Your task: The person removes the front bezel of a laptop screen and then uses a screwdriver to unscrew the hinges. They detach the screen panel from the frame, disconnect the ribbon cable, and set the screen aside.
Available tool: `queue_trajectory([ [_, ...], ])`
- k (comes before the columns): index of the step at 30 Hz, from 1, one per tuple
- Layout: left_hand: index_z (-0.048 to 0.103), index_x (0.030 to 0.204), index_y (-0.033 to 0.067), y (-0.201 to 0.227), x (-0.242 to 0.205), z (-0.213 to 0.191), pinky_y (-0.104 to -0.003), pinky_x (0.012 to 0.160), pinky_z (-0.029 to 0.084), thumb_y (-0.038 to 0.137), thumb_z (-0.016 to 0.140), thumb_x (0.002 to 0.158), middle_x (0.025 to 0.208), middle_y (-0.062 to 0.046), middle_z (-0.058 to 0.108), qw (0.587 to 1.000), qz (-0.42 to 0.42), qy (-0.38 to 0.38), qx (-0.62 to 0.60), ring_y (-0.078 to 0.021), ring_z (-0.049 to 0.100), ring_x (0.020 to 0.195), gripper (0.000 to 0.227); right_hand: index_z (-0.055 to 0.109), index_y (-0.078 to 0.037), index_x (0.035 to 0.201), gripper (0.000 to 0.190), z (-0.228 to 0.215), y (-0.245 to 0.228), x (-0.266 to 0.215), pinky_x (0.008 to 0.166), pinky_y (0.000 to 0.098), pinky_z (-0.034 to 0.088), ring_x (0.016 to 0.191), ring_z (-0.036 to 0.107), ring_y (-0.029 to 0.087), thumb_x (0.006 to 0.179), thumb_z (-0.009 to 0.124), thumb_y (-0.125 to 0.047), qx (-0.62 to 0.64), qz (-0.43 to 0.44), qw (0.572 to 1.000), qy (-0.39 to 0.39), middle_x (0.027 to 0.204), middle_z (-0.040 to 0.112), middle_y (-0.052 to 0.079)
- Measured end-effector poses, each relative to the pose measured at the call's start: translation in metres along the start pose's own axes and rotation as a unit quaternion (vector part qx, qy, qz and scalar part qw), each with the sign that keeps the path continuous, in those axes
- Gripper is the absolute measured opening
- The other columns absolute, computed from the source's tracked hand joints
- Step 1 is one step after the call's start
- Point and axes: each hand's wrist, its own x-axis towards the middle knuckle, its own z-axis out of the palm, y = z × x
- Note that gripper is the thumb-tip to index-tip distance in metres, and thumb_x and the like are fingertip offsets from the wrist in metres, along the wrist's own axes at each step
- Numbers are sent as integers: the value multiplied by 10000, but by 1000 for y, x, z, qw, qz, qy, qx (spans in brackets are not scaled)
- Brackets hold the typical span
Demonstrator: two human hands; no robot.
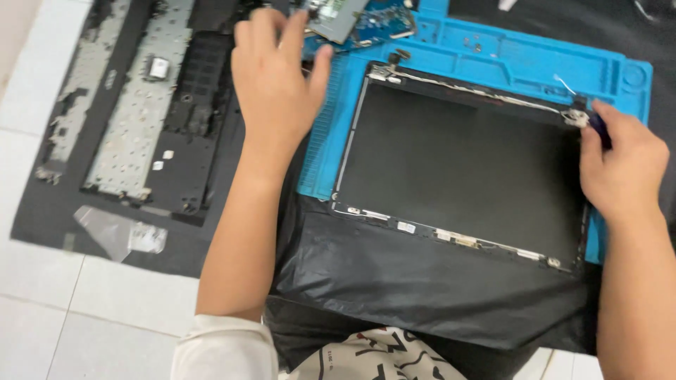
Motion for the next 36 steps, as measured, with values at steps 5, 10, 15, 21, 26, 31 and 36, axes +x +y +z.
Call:
queue_trajectory([
  [5, 684, 1246, 56, 53, -12, 18, -469, 849, 446, 297, 807, 947, 1133, -98, 584, 963, 149, -175, -138, -313, 557, 1083, 404, 665, -9, 1251, 193, -1, 15, -3, 926, 413, 558, 1027, 689, 369, 1066, 720, -22, -9, -1, 1000, 6, 1124, 698, 192],
  [10, 674, 1262, 37, 63, -34, 39, -481, 975, 456, 336, 809, 851, 1307, -185, 572, 941, 164, -235, -181, -371, 520, 1253, 526, 712, -12, 1276, 280, -7, 6, -2, 913, 445, 541, 1016, 675, 366, 1004, 766, -45, -6, 51, 999, 2, 1105, 685, 185],
  [15, 648, 1317, 5, 53, -36, 51, -500, 1094, 435, 301, 786, 902, 1370, -218, 544, 937, 78, -278, -197, -411, 482, 1325, 528, 723, -20, 1257, 369, -19, -32, 6, 1003, 455, 506, 1186, 600, 383, 913, 824, -105, -26, 20, 999, -2, 1230, 660, 171],
  [21, 607, 1392, -6, 46, -40, 62, -497, 1123, 422, 305, 782, 955, 1374, -215, 501, 944, 81, -251, -199, -412, 466, 1313, 565, 679, -90, 1335, 718, -43, -102, 19, 1051, 499, 423, 1284, 516, 387, 700, 875, -363, 72, -53, 972, -218, 1395, 581, 166],
  [26, 613, 1386, 33, 50, -33, 66, -476, 987, 375, 322, 797, 935, 1204, -161, 478, 951, 58, -235, -195, -355, 440, 1166, 567, 646, -119, 1296, 776, -48, -128, 17, 1107, 511, 347, 1351, 442, 379, 602, 864, -391, 132, -151, 942, -270, 1426, 525, 151],
  [31, 616, 1395, 77, 45, -37, 74, -460, 989, 376, 333, 807, 944, 1174, -127, 483, 952, 39, -209, -220, -327, 439, 1137, 553, 661, -116, 1249, 715, -49, -134, 16, 1077, 505, 374, 1330, 468, 362, 609, 863, -361, 129, -170, 941, -261, 1406, 549, 133],
  [36, 628, 1372, 120, 43, -39, 79, -445, 1003, 383, 344, 816, 959, 1146, -107, 489, 953, 18, -197, -230, -319, 438, 1125, 506, 676, -93, 1200, 687, -50, -138, 16, 1037, 494, 407, 1286, 521, 325, 598, 867, -364, 126, -200, 938, -252, 1360, 586, 117],
])
